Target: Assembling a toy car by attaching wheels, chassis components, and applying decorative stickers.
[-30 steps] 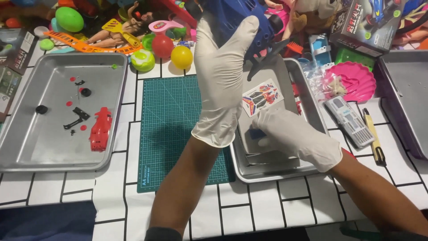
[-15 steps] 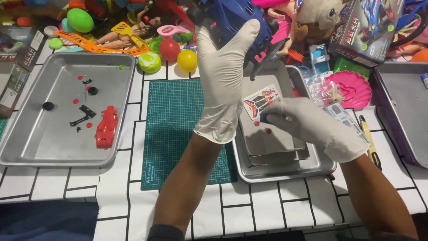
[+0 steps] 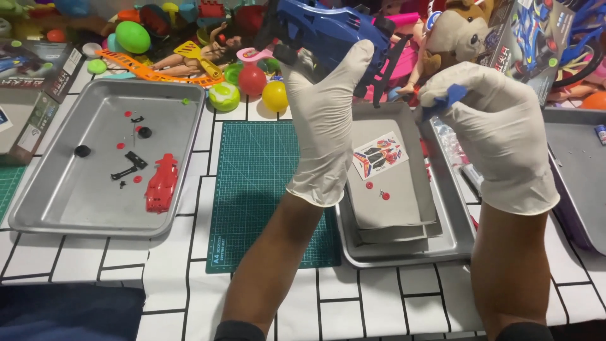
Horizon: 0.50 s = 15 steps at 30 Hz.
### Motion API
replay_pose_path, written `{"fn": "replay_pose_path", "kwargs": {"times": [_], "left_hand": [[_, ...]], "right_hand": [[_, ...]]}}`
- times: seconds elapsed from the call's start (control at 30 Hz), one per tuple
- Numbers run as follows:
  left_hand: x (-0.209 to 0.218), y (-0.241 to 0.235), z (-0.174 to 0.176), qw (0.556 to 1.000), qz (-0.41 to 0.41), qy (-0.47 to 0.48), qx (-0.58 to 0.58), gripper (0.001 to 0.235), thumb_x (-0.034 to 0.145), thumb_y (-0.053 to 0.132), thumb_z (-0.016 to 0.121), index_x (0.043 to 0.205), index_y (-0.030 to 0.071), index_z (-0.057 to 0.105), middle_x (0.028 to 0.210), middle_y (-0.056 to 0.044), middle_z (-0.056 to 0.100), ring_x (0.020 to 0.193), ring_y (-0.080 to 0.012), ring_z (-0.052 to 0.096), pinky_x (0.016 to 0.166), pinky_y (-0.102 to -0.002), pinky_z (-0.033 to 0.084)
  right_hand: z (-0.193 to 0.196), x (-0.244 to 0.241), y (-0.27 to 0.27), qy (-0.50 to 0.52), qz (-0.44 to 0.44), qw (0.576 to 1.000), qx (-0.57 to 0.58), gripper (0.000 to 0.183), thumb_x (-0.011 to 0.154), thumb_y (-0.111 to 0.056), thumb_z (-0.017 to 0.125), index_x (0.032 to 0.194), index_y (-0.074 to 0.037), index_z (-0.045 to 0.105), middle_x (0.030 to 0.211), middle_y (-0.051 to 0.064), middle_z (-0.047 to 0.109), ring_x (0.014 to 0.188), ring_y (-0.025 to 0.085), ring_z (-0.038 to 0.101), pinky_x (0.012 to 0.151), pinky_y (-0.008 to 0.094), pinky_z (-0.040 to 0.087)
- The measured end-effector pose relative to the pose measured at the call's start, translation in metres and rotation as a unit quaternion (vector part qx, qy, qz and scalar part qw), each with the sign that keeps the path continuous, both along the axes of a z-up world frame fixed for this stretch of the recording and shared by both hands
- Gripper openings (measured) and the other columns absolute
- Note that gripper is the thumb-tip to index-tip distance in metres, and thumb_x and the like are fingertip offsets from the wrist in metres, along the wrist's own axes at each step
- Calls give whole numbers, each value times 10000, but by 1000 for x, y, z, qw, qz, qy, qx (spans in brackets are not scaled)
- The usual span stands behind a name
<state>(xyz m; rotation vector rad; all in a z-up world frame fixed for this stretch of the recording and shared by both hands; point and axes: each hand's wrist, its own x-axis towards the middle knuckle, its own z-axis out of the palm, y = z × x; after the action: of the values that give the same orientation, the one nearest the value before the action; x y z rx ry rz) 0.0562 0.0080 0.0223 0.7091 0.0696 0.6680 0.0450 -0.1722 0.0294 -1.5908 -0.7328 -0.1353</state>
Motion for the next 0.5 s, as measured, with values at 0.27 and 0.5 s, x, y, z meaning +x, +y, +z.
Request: {"fn": "replay_pose_path", "kwargs": {"times": [0.27,0.5], "left_hand": [[-6,-14,-3,999,-30,14,-1,582,762,46,815,1313,30,628,1116,-111,734,991,-221,715,1027,-377,599],[-2,-37,-22,994,-99,-27,23,214,815,45,824,1021,43,766,1002,-76,778,909,-178,741,926,-341,628]], "right_hand": [[-6,4,-9,69,-100,992,39,134,972,37,680,1072,-34,627,1007,96,701,879,168,696,841,269,616],[-8,9,-20,25,-159,987,2,112,1022,-28,681,966,-95,611,1135,41,701,1059,107,672,908,205,545]]}}
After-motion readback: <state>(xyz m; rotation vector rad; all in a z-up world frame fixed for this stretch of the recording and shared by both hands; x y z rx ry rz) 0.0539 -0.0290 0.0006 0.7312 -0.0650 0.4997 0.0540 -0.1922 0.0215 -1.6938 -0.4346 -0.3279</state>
